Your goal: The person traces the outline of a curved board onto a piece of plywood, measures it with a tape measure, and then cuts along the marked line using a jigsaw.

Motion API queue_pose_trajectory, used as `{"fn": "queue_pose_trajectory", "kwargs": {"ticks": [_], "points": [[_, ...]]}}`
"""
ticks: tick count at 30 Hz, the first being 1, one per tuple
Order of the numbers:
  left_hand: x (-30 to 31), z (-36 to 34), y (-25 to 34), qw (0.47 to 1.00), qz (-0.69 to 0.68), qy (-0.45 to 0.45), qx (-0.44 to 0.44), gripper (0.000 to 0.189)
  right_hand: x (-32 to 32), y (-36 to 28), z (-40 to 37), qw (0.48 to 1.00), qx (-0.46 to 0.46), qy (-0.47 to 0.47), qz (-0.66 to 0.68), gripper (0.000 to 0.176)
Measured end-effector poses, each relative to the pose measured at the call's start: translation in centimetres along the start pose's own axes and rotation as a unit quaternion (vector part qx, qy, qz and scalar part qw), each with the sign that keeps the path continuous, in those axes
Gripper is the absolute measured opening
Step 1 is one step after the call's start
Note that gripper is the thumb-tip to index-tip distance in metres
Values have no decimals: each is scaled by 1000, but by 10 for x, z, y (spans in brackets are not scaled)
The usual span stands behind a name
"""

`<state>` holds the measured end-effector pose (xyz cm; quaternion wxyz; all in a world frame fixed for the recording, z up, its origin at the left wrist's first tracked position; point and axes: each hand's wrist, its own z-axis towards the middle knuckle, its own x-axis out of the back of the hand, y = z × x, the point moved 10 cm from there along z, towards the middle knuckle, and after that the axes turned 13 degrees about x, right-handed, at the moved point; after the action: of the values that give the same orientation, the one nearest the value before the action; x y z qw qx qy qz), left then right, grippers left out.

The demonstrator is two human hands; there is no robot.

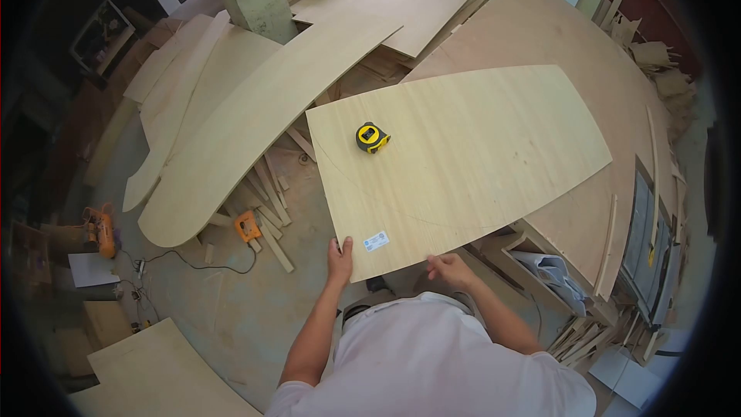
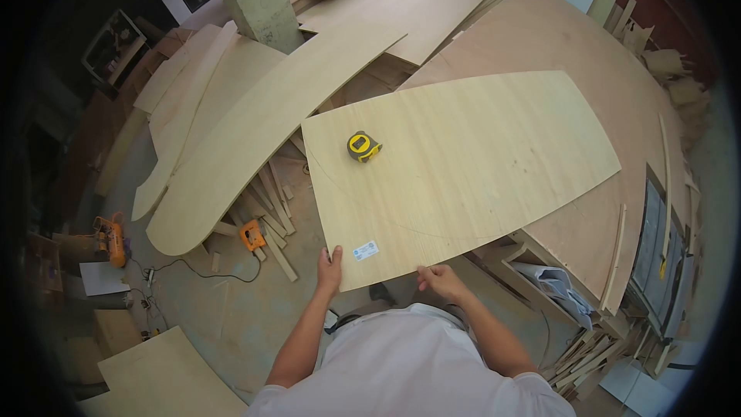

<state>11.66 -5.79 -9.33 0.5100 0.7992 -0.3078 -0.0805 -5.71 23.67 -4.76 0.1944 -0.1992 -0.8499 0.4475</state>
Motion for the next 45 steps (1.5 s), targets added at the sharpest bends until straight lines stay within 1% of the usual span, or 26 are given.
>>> {"fn": "queue_pose_trajectory", "kwargs": {"ticks": [3,4,6,7,9,10,11,13,15,16,19,20,23,25,26,28,31,34,35,36,39,42,45], "points": [[2,-2,8,999,18,-19,19,45,9,-15,-1,998,23,-51,16,26],[1,-1,6,999,28,-22,26,45,13,-25,0,997,33,-64,27,25],[0,-1,7,1000,3,-8,5,46,22,-44,5,993,51,-95,50,24],[1,-2,4,1000,-7,0,-5,47,35,-54,12,993,89,-72,18,24],[2,-3,0,998,7,52,-27,49,63,-75,25,985,168,-24,-41,26],[2,-7,4,996,15,76,-37,50,81,-83,33,980,187,-14,-65,25],[2,-9,4,996,33,82,-28,51,103,-91,38,971,206,26,-118,24],[3,-15,16,994,69,89,-12,52,148,-108,40,937,245,110,-222,21],[3,-19,21,990,94,103,0,53,188,-104,47,903,282,144,-291,20],[4,-21,20,988,108,110,7,54,202,-103,50,883,300,161,-322,19],[8,-24,19,980,139,141,15,56,232,-83,57,884,291,190,-312,18],[9,-25,21,978,140,157,6,57,235,-79,58,883,311,197,-291,17],[9,-38,36,968,151,197,-18,60,233,-80,50,832,381,249,-316,16],[8,-44,45,960,167,221,-27,63,234,-80,49,819,389,277,-319,15],[5,-47,49,960,172,217,-39,64,235,-80,48,812,393,289,-320,14],[1,-52,61,959,182,211,-58,66,239,-76,49,819,381,301,-306,14],[0,-47,57,942,238,235,-36,68,242,-74,50,819,378,308,-303,15],[-3,-50,60,944,245,216,38,71,243,-75,54,816,380,310,-306,15],[-3,-51,61,942,246,224,36,72,243,-74,55,816,379,309,-308,14],[-2,-51,60,941,247,230,33,73,244,-70,58,836,360,299,-287,16],[0,-48,55,938,248,238,35,75,246,-79,47,814,431,313,-233,19],[1,-46,49,937,250,240,43,76,245,-85,45,786,484,285,-258,22],[1,-46,48,937,250,240,44,76,248,-78,49,778,492,293,-257,21]]}}
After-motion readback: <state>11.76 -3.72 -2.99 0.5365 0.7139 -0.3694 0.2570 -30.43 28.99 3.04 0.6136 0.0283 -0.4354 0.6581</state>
